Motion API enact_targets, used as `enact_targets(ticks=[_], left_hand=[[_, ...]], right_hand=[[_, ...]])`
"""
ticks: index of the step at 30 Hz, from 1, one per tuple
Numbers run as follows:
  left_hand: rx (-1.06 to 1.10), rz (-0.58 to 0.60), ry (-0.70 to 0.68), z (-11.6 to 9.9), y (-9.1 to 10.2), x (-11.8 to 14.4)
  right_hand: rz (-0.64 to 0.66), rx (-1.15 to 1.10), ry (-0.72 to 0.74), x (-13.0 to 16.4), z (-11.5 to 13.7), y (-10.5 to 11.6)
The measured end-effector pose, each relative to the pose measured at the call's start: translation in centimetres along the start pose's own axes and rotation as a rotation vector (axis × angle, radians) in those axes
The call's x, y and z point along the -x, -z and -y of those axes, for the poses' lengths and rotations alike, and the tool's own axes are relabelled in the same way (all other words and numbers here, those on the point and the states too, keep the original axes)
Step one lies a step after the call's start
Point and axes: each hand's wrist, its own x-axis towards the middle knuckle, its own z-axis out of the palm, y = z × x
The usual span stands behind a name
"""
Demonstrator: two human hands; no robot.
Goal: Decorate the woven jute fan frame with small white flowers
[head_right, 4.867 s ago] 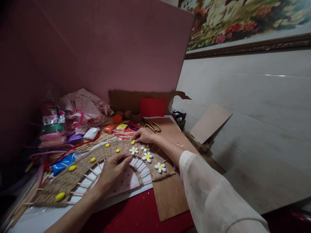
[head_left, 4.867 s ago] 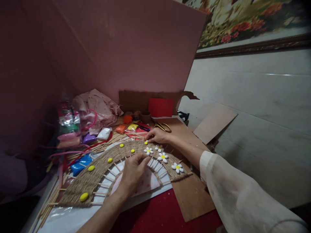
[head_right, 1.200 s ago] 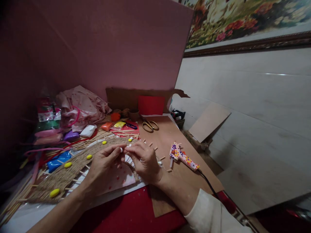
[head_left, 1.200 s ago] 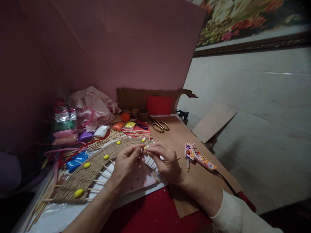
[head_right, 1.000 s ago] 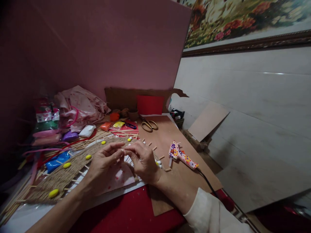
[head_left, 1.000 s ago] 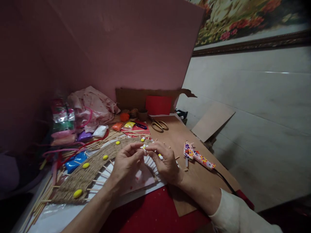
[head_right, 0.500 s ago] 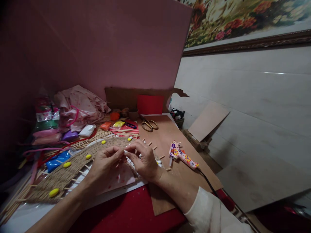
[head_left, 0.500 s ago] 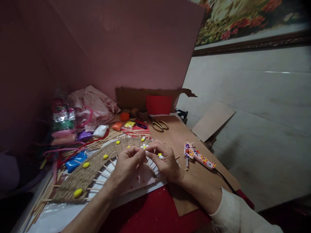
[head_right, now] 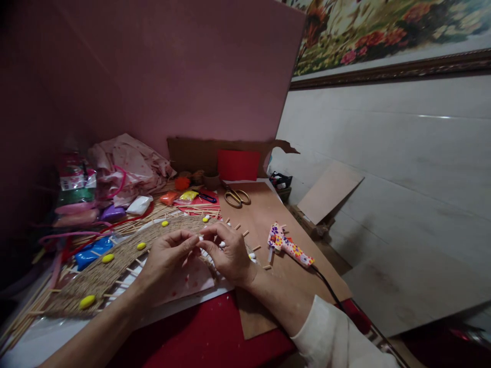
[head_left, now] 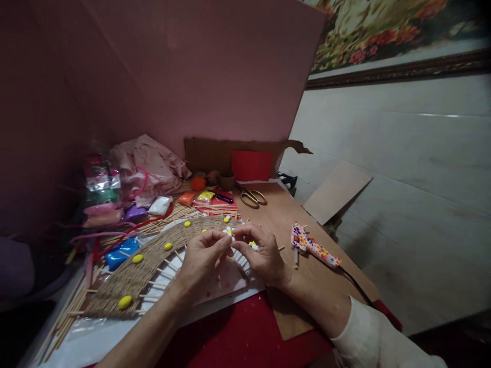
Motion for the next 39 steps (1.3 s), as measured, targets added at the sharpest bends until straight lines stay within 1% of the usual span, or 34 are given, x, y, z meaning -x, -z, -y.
enact_targets(ticks=[4, 6, 8, 9, 11, 13, 15, 18, 24, 30, 39], left_hand=[[-0.022, -0.023, -0.004, 0.1, 0.0, 0.0], [-0.112, -0.072, -0.069, 0.2, 0.3, -0.1], [-0.319, -0.147, -0.224, 0.3, 0.8, -0.3], [-0.452, -0.183, -0.309, 0.3, 1.1, -0.4], [-0.698, -0.231, -0.424, 0.6, 1.6, -0.6], [-0.852, -0.237, -0.442, 0.9, 2.0, -0.8], [-0.921, -0.224, -0.427, 1.3, 2.1, -0.9], [-0.951, -0.212, -0.424, 1.5, 2.1, -1.1], [-0.930, -0.209, -0.418, 1.6, 2.1, -1.2], [-0.950, -0.199, -0.394, 1.5, 2.1, -1.1], [-0.976, -0.188, -0.382, 1.5, 1.9, -1.1]], right_hand=[[-0.012, -0.006, 0.017, 0.1, 0.0, -0.1], [-0.017, 0.003, 0.015, -0.1, -0.3, 0.1], [-0.037, 0.044, -0.005, -0.6, -0.7, 0.4], [-0.069, 0.078, -0.025, -1.0, -1.1, 0.7], [-0.078, 0.132, -0.080, -2.0, -2.0, 1.2], [-0.018, 0.199, -0.128, -3.1, -3.0, 1.6], [0.037, 0.284, -0.178, -4.0, -4.1, 1.6], [0.133, 0.420, -0.275, -5.1, -5.4, 1.2], [0.172, 0.486, -0.356, -5.9, -6.6, 0.1], [0.197, 0.528, -0.362, -5.8, -6.5, -0.5], [0.223, 0.539, -0.380, -6.0, -6.4, -0.6]])
